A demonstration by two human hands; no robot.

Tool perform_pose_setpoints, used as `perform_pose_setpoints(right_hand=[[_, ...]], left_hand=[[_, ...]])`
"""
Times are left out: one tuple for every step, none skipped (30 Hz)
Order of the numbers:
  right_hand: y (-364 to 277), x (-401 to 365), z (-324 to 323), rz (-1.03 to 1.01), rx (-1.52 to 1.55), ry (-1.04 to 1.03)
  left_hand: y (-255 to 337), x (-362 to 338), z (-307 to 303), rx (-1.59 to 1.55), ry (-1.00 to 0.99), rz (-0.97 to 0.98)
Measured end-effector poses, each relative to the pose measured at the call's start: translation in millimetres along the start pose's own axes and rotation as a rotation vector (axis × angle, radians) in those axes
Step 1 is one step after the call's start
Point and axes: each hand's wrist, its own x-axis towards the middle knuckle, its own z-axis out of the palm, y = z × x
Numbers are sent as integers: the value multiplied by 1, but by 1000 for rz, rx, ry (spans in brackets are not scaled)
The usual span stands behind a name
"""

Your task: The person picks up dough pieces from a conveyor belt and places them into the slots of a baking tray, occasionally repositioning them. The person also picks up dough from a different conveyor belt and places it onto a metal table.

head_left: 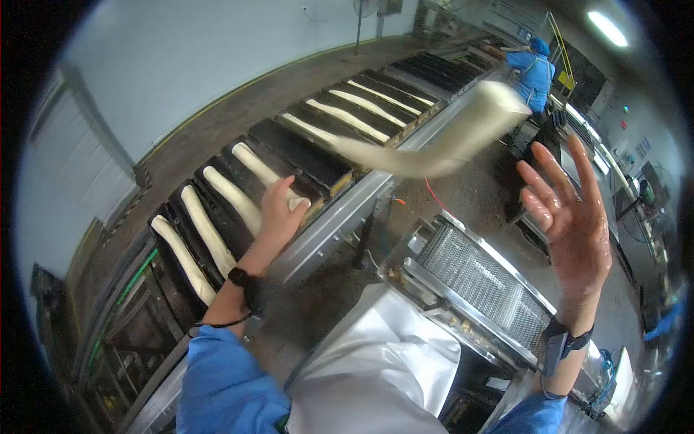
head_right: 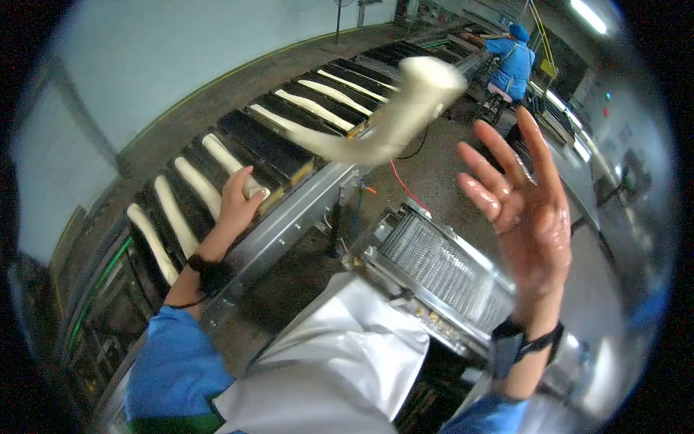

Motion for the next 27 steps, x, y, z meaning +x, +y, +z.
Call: perform_pose_setpoints(right_hand=[[2, 3, 12, 24, 30, 8], [5, 3, 20, 50, 16, 7], [8, 1, 25, 76, 2, 7], [15, -3, 22, 111, -14, -17], [23, -9, 17, 153, -6, -27], [30, -18, 13, 198, -35, -28], [37, -28, 9, 242, -64, -26], [46, -38, 1, 285, -95, -31], [57, -47, -5, 330, -126, -33], [65, -56, -7, 356, -100, -7], [76, -65, -13, 361, -137, -23], [85, -71, -17, 413, -142, -4], [92, -77, -21, 461, -150, 13], [97, -85, -23, 465, -144, 15], [101, -92, -26, 505, -151, 45], [103, -100, -28, 543, -159, 74], [103, -108, -32, 542, -156, 75], [103, -118, -38, 576, -163, 104], [103, -127, -44, 615, -170, 137], [103, -136, -50, 622, -200, 170], [102, -145, -56, 627, -198, 176], [102, -153, -61, 662, -224, 242], [103, -161, -65, 698, -250, 308], [107, -169, -69, 676, -274, 331], [110, -179, -72, 681, -271, 335], [112, -188, -75, 713, -253, 351], [115, -196, -77, 746, -234, 369]], left_hand=[[2, 3, 1, 2, 2, -3], [3, 6, 1, -126, -10, -128], [5, 9, 2, -255, -22, -252], [17, 12, -3, -332, -60, -396], [14, 12, -2, -328, -60, -401], [11, 11, 0, -495, -39, -541], [9, 9, 2, -662, -17, -680], [16, 7, -7, -673, 5, -736], [13, 5, -7, -672, 0, -739], [7, 4, -8, -726, 22, -790], [0, 2, -11, -777, 43, -843], [-9, 1, -11, -767, 36, -848], [-23, -1, -10, -784, 82, -806], [-37, -5, -12, -799, 129, -763], [-48, -8, -16, -816, 178, -719], [-57, -9, -24, -777, 127, -769], [-61, -14, -32, -775, 127, -767], [-63, -21, -41, -304, -25, -499], [-60, -26, -47, 161, -174, -218], [-40, -26, -55, 214, -257, -250], [-25, -24, -59, 215, -264, -249], [-11, -22, -62, 402, -293, -261], [4, -21, -65, 589, -319, -270], [28, -19, -72, 746, -273, -122], [32, -14, -67, 748, -279, -120], [35, -4, -63, 590, -243, -16], [39, 5, -59, 430, -208, 86]])
